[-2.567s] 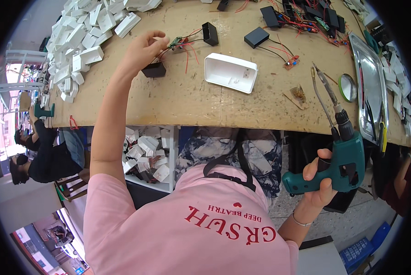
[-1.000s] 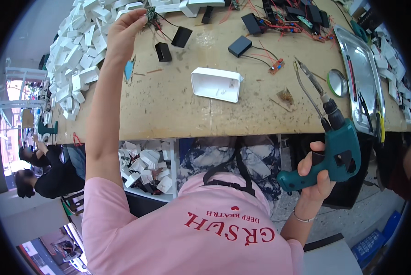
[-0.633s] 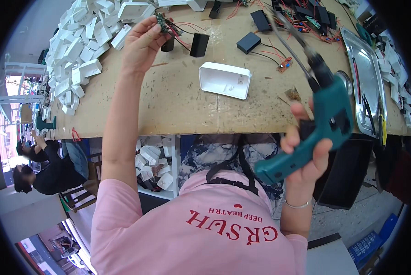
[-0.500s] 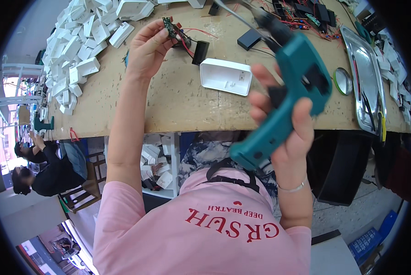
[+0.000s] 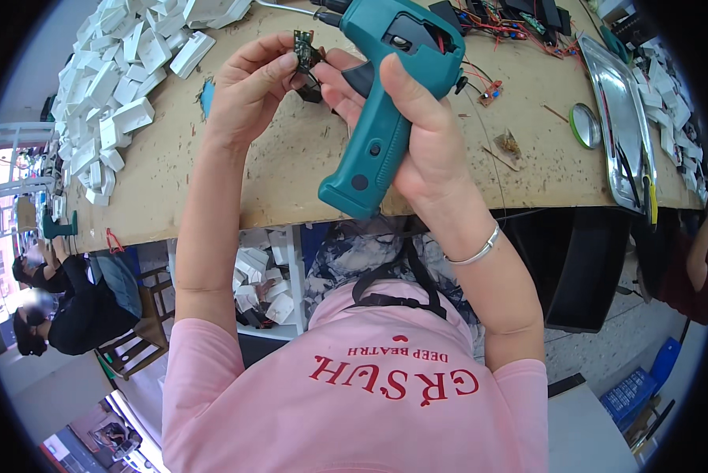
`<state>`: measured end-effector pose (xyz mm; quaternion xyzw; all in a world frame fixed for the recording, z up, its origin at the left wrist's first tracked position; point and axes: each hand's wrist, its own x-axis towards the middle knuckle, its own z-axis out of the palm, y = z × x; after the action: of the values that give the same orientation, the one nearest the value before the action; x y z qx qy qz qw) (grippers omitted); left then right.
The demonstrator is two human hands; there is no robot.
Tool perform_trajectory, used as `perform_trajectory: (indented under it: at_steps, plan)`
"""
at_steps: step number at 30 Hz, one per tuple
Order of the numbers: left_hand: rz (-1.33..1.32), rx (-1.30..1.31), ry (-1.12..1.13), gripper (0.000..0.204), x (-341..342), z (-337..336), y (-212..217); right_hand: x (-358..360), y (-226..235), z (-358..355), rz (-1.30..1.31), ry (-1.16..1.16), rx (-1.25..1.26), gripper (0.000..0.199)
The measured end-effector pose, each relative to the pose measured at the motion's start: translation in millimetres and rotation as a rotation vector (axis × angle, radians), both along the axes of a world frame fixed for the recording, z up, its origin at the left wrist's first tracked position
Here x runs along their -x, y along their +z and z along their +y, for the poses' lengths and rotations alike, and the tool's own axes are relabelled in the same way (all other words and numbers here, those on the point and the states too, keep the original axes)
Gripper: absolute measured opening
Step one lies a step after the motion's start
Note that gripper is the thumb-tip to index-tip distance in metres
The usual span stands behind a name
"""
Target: Soldering wires to electronic components and assembling them into plastic housings at a factory workstation.
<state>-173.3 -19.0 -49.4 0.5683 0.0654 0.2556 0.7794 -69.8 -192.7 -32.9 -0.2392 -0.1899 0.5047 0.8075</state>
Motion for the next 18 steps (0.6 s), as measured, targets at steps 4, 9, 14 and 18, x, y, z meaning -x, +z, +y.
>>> perform_trajectory:
  at_steps: [4, 9, 14, 18]
  plan:
    - [0.116, 0.029, 0.012, 0.023, 3.0, 2.6, 2.1, -3.6, 2.1, 1.1, -0.015, -0.045, 0.01, 0.062]
    - [0.237, -0.048, 0.044, 0.027, 4.6, 0.5, 10.7, -5.3, 1.9, 6.7, -0.046, -0.099, 0.012, 0.061]
    - [0.273, -0.352, 0.088, 0.036, 7.8, -3.5, 13.7, -11.3, 0.3, 8.4, -0.038, -0.123, -0.007, 0.061]
    - [0.485, -0.414, 0.142, 0.031, 8.5, 1.4, 15.1, -14.5, 0.6, 7.4, 0.007, -0.156, -0.011, 0.062]
